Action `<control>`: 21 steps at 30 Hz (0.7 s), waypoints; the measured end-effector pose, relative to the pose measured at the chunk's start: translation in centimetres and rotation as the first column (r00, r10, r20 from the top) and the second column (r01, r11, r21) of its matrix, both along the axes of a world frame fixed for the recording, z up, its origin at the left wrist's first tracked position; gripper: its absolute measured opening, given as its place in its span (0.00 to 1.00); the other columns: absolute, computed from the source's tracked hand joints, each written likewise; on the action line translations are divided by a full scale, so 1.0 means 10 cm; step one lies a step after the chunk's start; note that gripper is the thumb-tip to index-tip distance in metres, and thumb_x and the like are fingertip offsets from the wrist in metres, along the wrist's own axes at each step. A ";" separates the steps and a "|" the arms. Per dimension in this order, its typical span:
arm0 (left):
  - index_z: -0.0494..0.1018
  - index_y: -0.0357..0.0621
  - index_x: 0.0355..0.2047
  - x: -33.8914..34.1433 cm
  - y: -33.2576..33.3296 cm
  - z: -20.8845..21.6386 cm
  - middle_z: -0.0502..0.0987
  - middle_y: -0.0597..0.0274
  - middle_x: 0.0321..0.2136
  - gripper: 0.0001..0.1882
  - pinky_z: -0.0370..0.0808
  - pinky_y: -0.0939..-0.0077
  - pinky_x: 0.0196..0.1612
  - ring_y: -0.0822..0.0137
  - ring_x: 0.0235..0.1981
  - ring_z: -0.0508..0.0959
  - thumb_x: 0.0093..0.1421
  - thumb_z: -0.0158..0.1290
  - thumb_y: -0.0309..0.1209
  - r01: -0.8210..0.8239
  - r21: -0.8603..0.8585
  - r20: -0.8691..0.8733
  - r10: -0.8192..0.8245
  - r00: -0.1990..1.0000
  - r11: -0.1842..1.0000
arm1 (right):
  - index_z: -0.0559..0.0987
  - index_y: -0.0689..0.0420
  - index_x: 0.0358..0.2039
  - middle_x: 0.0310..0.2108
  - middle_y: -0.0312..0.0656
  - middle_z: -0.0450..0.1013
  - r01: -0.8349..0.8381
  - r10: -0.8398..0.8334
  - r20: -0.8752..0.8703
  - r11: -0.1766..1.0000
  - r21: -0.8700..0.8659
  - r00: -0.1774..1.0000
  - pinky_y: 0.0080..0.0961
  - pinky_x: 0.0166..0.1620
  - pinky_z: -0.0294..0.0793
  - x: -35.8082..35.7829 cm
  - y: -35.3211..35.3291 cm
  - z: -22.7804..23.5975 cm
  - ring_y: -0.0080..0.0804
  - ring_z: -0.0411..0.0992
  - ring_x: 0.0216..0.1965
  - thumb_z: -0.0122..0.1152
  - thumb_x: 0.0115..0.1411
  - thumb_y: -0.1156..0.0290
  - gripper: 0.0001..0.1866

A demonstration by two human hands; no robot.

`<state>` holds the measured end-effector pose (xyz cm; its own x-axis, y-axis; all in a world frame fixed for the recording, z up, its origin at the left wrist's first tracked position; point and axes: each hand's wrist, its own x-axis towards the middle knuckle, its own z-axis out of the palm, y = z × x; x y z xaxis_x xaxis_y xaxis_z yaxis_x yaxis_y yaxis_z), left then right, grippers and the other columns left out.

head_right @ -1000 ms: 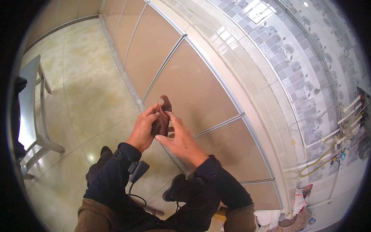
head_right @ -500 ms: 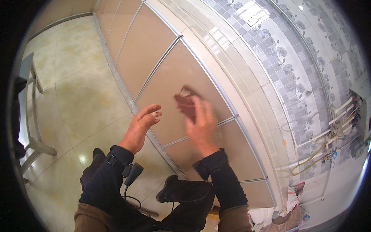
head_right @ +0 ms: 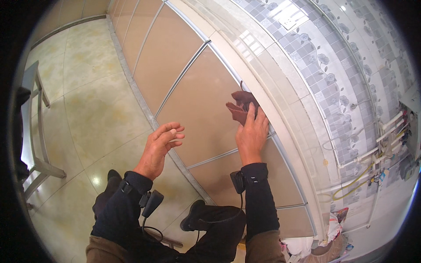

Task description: The person wipes the front panels of a beige kitchen cabinet using a brown cloth. They move methodically across the surface, cleaning each panel in sequence.

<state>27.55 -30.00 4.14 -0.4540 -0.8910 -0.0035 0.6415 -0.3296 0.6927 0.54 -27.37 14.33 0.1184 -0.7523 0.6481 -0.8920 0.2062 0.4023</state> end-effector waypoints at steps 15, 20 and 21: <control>0.71 0.35 0.54 0.01 0.00 0.02 0.77 0.55 0.50 0.19 0.74 0.70 0.50 0.69 0.45 0.78 0.69 0.49 0.35 -0.041 0.009 0.038 0.040 0.998 0.999 | 0.70 0.58 0.64 0.61 0.52 0.66 -0.082 0.085 -0.065 0.996 0.046 0.994 0.48 0.63 0.65 0.30 -1.25 0.02 0.53 0.65 0.63 0.67 0.55 0.73 0.34; 0.74 0.34 0.52 -0.03 -0.04 -0.01 0.78 0.56 0.48 0.20 0.74 0.71 0.48 0.70 0.42 0.78 0.69 0.54 0.39 -0.067 0.033 0.039 0.066 0.997 0.997 | 0.70 0.57 0.64 0.60 0.51 0.67 -0.130 0.131 -0.061 0.991 0.019 0.990 0.48 0.62 0.65 0.35 -1.64 0.00 0.53 0.66 0.62 0.64 0.56 0.74 0.33; 0.74 0.34 0.52 -0.03 -0.05 -0.02 0.78 0.56 0.48 0.20 0.74 0.71 0.48 0.71 0.41 0.78 0.68 0.54 0.39 -0.067 0.029 0.038 0.066 0.997 0.997 | 0.71 0.57 0.64 0.60 0.51 0.67 -0.133 0.133 -0.057 0.991 0.013 0.989 0.48 0.63 0.65 0.35 -1.67 -0.01 0.53 0.65 0.63 0.62 0.57 0.76 0.31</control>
